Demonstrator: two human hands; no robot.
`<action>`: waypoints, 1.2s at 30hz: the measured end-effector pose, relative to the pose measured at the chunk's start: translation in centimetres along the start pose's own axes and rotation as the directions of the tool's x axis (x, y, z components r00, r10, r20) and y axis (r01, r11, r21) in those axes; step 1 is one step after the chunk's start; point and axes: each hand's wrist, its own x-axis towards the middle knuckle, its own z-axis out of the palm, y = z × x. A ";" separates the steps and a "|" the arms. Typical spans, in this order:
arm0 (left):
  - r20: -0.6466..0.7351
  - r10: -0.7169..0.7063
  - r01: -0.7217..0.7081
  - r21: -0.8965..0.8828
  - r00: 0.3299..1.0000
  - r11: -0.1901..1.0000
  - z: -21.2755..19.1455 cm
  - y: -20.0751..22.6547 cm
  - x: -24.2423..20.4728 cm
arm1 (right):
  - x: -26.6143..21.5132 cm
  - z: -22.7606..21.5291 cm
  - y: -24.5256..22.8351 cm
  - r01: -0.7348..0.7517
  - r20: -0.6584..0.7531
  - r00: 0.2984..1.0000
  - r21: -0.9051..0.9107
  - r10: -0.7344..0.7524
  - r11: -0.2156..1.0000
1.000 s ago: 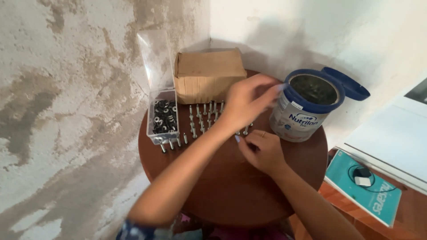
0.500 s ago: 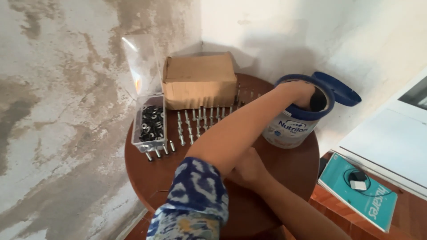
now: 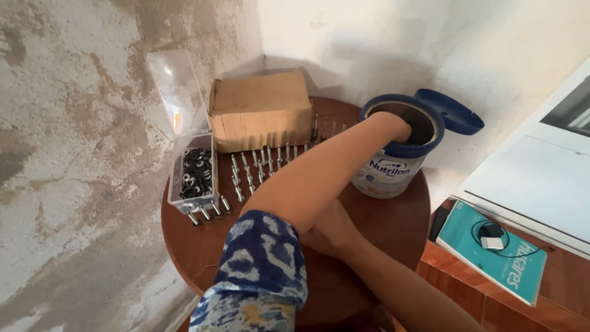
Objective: Assembling metal bolts and washers by hand and placing them into a blue plastic container for organization.
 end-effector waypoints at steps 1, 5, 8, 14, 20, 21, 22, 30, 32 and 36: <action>-0.001 0.003 -0.003 0.005 1.000 1.000 0.2 -0.2 -0.2 | 0.2 0.0 0.0 0.002 -0.005 1.000 -0.003 -0.002 1.000; -0.037 0.010 -0.007 0.073 0.999 0.997 1.5 -0.9 -0.3 | 0.3 0.0 0.0 -0.023 -0.003 1.000 0.025 0.023 0.999; -0.081 0.029 -0.021 0.102 0.996 0.995 1.5 -0.5 0.0 | 0.4 0.0 -0.1 -0.044 0.011 0.999 0.045 0.043 0.998; 0.122 -0.004 -0.004 0.064 0.993 0.998 -3.7 2.9 -6.0 | 0.5 -0.3 -0.2 -0.094 0.033 0.995 0.090 0.091 0.991; 0.055 -0.008 0.004 0.085 0.998 0.996 -3.0 2.5 -4.8 | 0.6 -0.3 -0.4 -0.134 0.045 0.991 0.127 0.129 0.983; 0.013 -0.006 0.005 0.083 1.000 0.997 -2.4 2.1 -4.1 | 0.6 -0.4 -0.4 -0.143 0.049 0.989 0.137 0.138 0.980; -0.030 -0.002 0.005 0.082 1.000 0.997 -1.8 1.7 -3.4 | 0.6 -0.3 -0.5 -0.143 0.047 0.989 0.137 0.137 0.980; -0.372 0.038 -0.040 0.002 0.928 0.999 -8.0 3.3 -10.8 | 0.9 -0.6 -0.6 -0.095 0.103 0.991 0.114 0.084 0.989; -0.465 0.017 -0.076 -0.108 0.885 0.991 -9.4 2.5 -13.2 | 1.0 -0.8 -1.2 -0.073 0.066 0.996 0.105 0.066 0.992; -0.695 -0.093 -0.101 -0.232 0.713 0.967 -12.3 2.3 -21.1 | 1.3 -1.4 -1.3 -0.015 -0.008 1.000 0.134 0.016 0.991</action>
